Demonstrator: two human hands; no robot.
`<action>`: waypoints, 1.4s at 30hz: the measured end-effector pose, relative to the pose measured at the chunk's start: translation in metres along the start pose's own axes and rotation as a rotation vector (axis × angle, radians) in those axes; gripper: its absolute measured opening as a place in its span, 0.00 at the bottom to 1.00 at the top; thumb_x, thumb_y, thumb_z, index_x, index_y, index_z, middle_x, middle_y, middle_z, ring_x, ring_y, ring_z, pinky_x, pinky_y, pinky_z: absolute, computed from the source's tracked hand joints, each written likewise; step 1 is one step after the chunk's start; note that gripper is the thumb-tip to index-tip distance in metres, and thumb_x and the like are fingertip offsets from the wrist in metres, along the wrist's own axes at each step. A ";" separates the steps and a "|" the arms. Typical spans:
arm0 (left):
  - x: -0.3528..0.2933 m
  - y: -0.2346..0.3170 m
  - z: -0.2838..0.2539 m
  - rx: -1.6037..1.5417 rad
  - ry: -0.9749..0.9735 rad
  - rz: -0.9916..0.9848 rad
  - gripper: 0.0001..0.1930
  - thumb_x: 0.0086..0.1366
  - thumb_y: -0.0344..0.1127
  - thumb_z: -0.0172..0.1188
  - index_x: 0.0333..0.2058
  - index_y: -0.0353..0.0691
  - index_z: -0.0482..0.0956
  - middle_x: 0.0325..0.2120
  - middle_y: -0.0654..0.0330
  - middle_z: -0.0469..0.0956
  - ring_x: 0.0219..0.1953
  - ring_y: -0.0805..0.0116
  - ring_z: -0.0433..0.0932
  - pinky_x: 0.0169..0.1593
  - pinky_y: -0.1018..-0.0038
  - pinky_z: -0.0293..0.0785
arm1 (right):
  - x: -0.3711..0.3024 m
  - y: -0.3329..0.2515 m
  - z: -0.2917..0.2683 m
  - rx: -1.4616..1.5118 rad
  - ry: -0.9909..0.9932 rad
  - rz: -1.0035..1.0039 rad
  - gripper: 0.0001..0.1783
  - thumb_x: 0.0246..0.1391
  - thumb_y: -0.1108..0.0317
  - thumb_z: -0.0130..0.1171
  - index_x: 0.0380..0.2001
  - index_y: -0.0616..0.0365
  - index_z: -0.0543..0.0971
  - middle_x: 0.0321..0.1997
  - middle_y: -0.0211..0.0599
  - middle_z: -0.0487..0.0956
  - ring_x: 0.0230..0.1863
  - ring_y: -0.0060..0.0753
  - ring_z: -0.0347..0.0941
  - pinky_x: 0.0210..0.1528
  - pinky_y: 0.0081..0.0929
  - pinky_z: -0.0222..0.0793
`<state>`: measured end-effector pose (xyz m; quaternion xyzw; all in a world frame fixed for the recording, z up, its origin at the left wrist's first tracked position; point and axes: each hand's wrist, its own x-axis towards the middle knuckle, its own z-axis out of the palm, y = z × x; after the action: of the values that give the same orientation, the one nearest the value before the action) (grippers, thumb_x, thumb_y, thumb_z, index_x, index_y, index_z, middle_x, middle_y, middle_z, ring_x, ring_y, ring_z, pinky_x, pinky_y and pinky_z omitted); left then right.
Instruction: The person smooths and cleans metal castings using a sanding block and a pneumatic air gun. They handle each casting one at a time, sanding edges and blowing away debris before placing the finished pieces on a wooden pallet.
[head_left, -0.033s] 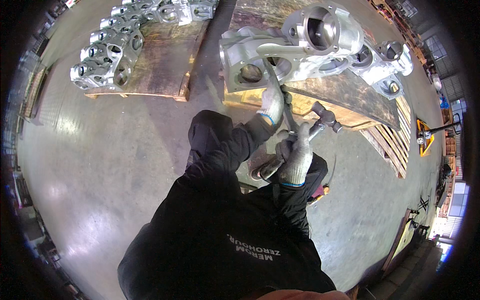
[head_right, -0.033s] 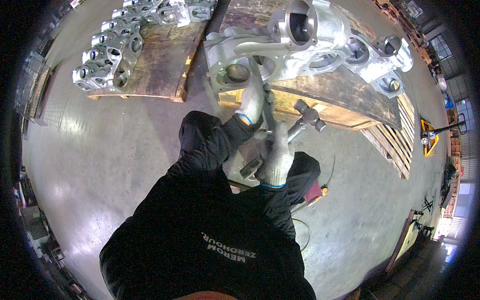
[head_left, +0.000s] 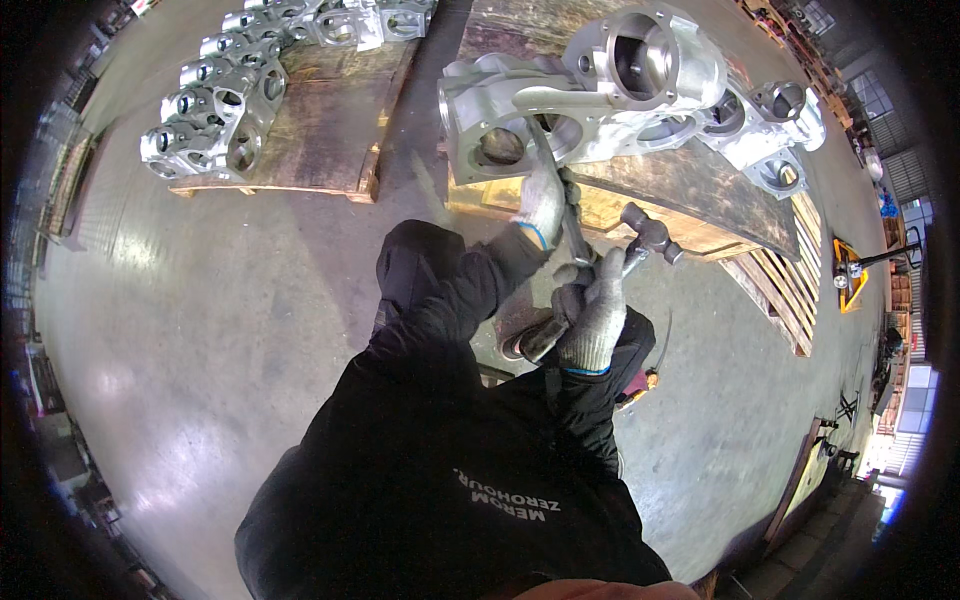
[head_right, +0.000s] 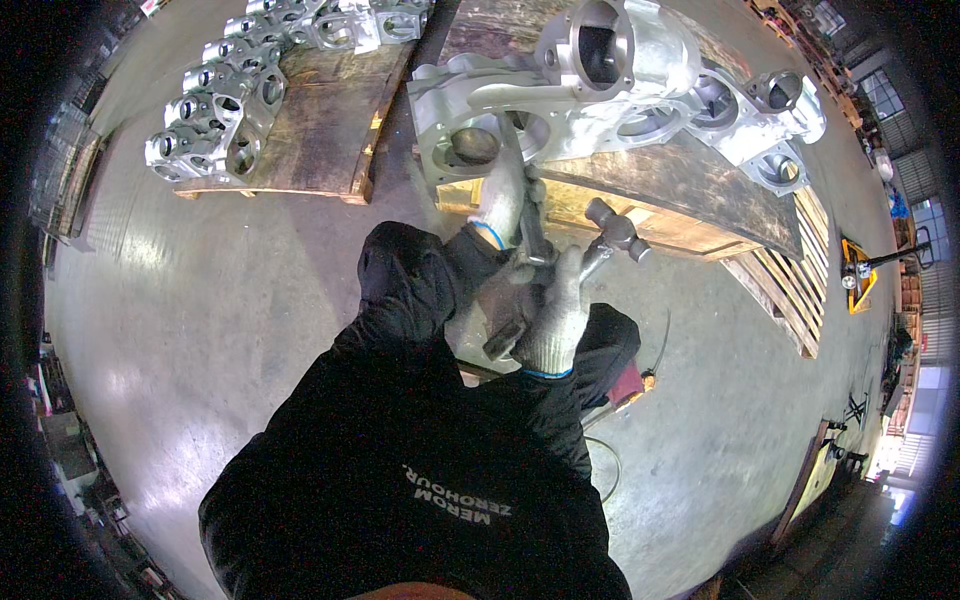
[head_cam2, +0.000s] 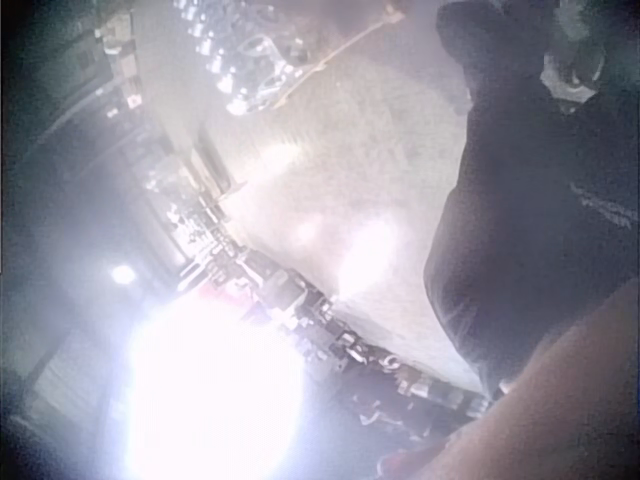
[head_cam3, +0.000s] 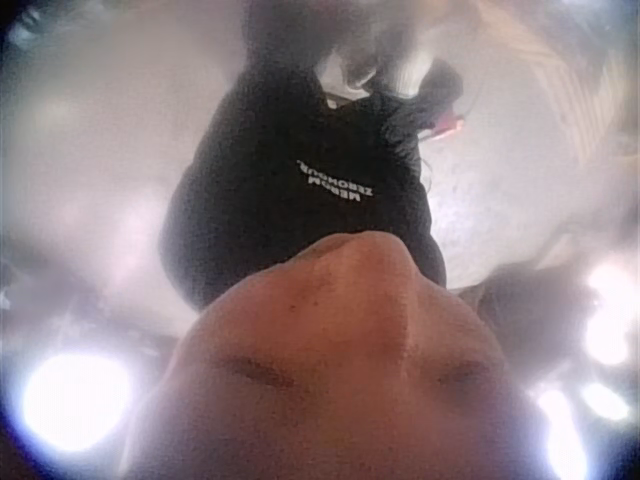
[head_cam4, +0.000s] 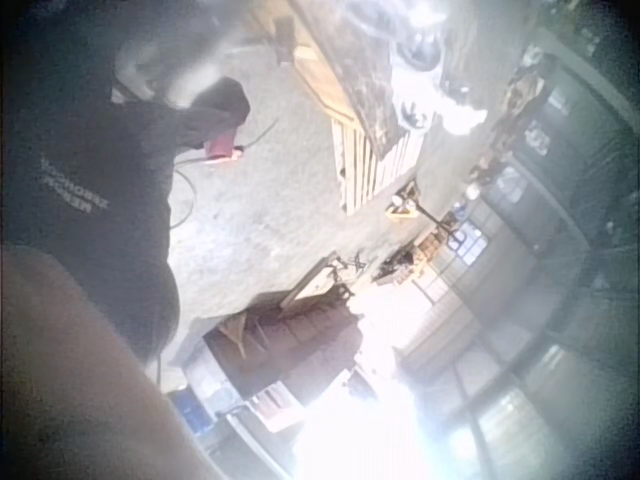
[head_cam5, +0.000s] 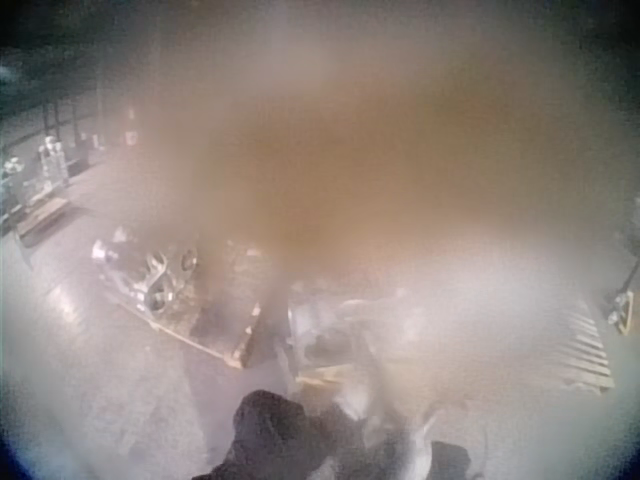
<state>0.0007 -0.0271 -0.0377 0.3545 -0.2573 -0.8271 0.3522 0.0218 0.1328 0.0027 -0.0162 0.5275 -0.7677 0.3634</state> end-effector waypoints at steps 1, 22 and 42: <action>0.002 0.003 0.000 0.025 0.009 0.016 0.23 0.70 0.60 0.45 0.28 0.46 0.70 0.16 0.62 0.69 0.14 0.67 0.69 0.18 0.69 0.66 | -0.001 -0.002 -0.002 -0.063 -0.024 -0.016 0.29 0.65 0.40 0.51 0.37 0.60 0.77 0.15 0.28 0.70 0.10 0.19 0.52 0.15 0.20 0.45; 0.024 0.013 -0.029 -0.057 -0.188 -0.151 0.23 0.73 0.60 0.39 0.31 0.47 0.67 0.15 0.64 0.63 0.15 0.61 0.62 0.23 0.62 0.60 | 0.023 0.067 -0.075 -0.937 -0.201 -1.001 0.09 0.49 0.67 0.64 0.31 0.62 0.81 0.24 0.40 0.81 0.20 0.39 0.78 0.24 0.34 0.72; 0.001 0.026 -0.016 -0.226 -0.286 -0.282 0.20 0.68 0.57 0.52 0.31 0.47 0.67 0.16 0.67 0.63 0.13 0.74 0.60 0.18 0.76 0.59 | 0.008 0.040 -0.097 -0.728 -0.235 -0.745 0.12 0.42 0.62 0.67 0.26 0.58 0.80 0.21 0.39 0.77 0.23 0.43 0.76 0.28 0.33 0.72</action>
<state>0.0230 -0.0463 -0.0305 0.2247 -0.1581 -0.9335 0.2304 -0.0016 0.1980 -0.0761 -0.4133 0.6739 -0.6052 0.0940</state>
